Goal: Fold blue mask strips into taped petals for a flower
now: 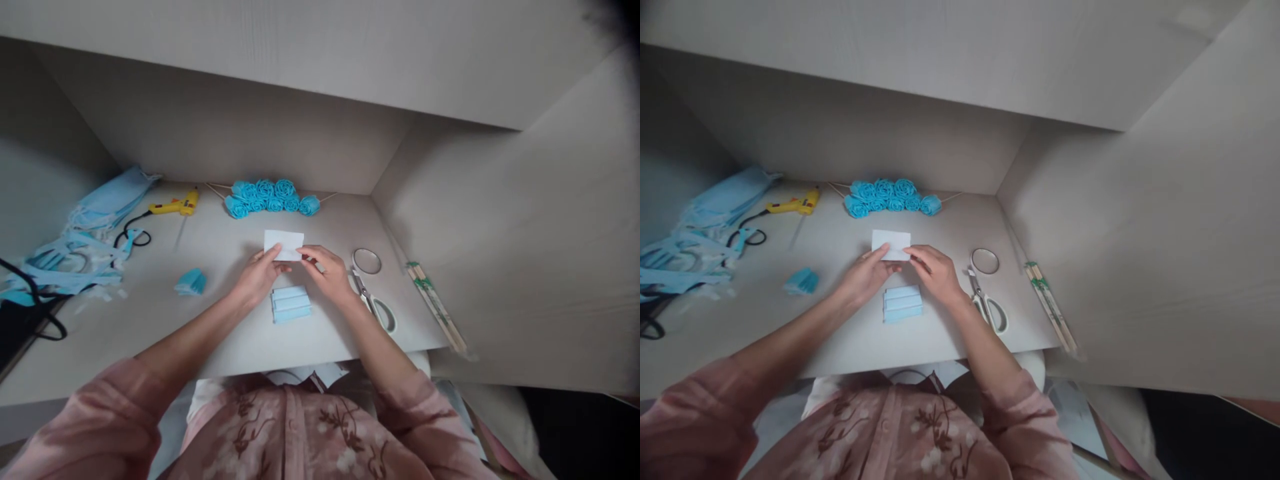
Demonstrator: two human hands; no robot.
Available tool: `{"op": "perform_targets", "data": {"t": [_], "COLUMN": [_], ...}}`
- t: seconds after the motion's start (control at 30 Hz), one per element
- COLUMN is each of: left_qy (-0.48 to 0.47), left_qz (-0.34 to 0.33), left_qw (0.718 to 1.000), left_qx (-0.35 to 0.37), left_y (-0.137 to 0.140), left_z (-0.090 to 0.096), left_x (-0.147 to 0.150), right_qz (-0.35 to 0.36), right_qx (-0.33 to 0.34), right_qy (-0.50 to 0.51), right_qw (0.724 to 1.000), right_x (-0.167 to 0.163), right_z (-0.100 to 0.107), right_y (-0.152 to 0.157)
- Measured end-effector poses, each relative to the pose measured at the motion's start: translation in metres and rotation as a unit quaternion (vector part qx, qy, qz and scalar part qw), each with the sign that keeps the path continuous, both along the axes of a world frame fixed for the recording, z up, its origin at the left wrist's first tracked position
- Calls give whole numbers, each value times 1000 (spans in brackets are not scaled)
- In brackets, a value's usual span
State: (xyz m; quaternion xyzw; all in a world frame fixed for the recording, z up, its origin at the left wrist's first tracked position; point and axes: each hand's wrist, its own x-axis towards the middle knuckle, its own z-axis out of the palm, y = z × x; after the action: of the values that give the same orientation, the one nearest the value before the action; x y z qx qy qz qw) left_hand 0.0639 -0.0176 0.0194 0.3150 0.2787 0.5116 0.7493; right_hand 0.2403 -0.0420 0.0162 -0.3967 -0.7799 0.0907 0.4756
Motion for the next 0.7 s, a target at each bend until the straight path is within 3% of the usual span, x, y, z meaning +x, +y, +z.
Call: {"op": "perform_targets", "data": {"t": [0.2,0.47,0.7], "left_qy": [6,33,22], "left_qz": [-12,13,4], "left_qw": [1000,999,1000], "left_qx": [11,10,18], "left_y": [-5,-3,1], "left_z": [0,2,4], "left_x": [3,1,-2], "right_qz": [-6,-33,9], "right_qx": [-2,-66,-65], "right_qy": [18,61,48], "right_qw": [1000,995,997], "right_x": [2,0,3], "right_z": [1,7,5], "right_y": [2,-5,-3]}}
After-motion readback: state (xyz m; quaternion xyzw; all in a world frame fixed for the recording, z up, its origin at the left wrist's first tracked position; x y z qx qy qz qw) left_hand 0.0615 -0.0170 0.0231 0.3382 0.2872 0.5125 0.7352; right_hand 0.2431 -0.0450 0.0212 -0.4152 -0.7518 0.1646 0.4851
